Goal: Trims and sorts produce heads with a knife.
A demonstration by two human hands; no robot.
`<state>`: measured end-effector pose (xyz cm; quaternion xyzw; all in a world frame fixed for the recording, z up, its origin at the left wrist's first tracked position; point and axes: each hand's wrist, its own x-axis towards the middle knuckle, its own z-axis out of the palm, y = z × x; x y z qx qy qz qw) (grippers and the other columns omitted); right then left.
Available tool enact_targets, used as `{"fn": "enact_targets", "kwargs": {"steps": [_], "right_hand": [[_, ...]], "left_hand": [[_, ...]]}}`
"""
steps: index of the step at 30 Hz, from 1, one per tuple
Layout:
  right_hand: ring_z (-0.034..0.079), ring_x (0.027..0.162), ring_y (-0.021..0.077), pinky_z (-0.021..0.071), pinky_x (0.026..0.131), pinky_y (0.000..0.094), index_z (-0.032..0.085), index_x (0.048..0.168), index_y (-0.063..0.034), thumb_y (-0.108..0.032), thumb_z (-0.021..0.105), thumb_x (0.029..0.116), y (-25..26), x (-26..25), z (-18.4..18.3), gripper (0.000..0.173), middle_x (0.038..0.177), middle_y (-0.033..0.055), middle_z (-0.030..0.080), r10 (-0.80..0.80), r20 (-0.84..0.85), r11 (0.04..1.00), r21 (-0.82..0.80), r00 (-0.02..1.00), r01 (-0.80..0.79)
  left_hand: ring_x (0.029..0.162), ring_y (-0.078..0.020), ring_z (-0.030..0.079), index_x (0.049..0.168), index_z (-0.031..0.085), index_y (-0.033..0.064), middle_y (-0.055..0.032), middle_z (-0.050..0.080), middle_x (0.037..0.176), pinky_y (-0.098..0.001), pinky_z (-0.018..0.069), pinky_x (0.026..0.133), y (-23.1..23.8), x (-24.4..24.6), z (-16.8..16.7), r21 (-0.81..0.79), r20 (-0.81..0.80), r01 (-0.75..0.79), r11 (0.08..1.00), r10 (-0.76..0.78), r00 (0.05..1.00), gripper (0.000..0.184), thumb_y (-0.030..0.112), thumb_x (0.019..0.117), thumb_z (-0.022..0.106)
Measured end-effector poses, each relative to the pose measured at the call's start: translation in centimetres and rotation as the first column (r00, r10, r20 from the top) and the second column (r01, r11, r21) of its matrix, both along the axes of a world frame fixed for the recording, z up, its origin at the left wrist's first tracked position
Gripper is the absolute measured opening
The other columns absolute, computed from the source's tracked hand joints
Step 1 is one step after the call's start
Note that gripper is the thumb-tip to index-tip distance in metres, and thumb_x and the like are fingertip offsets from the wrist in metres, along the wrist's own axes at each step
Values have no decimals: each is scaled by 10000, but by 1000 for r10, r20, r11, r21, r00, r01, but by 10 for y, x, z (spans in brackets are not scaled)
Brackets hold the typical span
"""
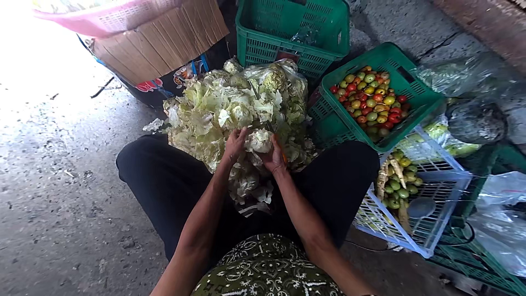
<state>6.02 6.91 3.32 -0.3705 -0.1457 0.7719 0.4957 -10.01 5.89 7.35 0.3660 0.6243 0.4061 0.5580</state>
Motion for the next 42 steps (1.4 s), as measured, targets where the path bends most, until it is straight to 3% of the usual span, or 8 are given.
{"fn": "enact_targets", "kwargs": {"steps": [3, 7, 17, 23, 26, 30, 35, 42], "right_hand": [[612, 1184, 259, 558, 952, 463, 384, 1452, -170, -403, 667, 943, 2, -1, -4, 628, 1361, 112, 568, -49, 6, 997, 58, 999, 49], [562, 1197, 268, 530, 922, 489, 344, 1502, -205, -351, 585, 1010, 5, 4, -8, 567, 1423, 121, 497, 33, 262, 995, 87, 965, -58], [628, 1044, 282, 579, 799, 461, 303, 1484, -140, -210, 696, 922, -6, -15, -14, 690, 1349, 179, 518, -163, 408, 983, 141, 898, 115], [615, 1022, 278, 566, 789, 454, 370, 1455, -124, -242, 584, 942, -2, -13, -21, 568, 1274, 164, 553, -102, 321, 995, 43, 942, 93], [608, 1051, 271, 550, 809, 457, 432, 1415, -136, -321, 541, 955, 0, -11, -17, 508, 1285, 150, 565, -37, 312, 998, -28, 949, 48], [619, 1038, 252, 555, 808, 435, 457, 1402, -139, -356, 541, 968, 0, -11, -19, 493, 1271, 141, 587, -6, 341, 1000, -25, 940, 16], [611, 1000, 240, 533, 751, 408, 508, 1358, -139, -367, 562, 952, 4, -4, -22, 468, 1230, 133, 601, 59, 445, 998, -23, 894, -54], [652, 913, 253, 568, 710, 417, 527, 1288, -125, -392, 423, 998, -2, -14, -10, 407, 1136, 134, 631, 90, 274, 992, -107, 957, -62]], "left_hand": [[1028, -303, 663, 1422, 473, 22, -225, 568, 1346, -457, 570, 858, -6, 8, 25, -68, 73, 44, 997, -39, 997, 527, 398, 1060, 549], [1086, -265, 652, 1377, 553, 98, -133, 634, 1309, -471, 560, 888, -5, -9, -15, 147, 21, 120, 982, -125, 992, 484, 351, 986, 686], [983, -387, 692, 1274, 631, 17, -235, 700, 1111, -592, 528, 881, -9, 7, -23, 292, -424, 173, 941, -35, 905, 375, 319, 1079, 522], [1025, -379, 664, 1270, 634, -39, -267, 684, 1119, -549, 491, 932, -2, 14, -13, 174, -347, -16, 985, 76, 935, 315, 176, 1091, 489], [1044, -366, 644, 1345, 554, -22, -267, 646, 1184, -539, 501, 926, -2, 10, -20, 92, -238, -42, 995, 63, 969, 372, 232, 1121, 401], [1127, -344, 619, 1463, 479, 135, -209, 604, 1337, -551, 508, 919, -8, 1, -27, 45, -111, 90, 995, -84, 990, 619, 588, 1041, 456], [706, -84, 536, 1031, 675, 24, -42, 618, 833, -293, 475, 684, 10, 6, -36, 146, -16, -108, 983, 111, 994, 283, 280, 1062, 559], [727, -80, 551, 1023, 635, -11, -39, 600, 842, -275, 493, 709, 20, -3, -48, 158, 28, -305, 939, 304, 952, 205, 174, 1053, 554]]}}
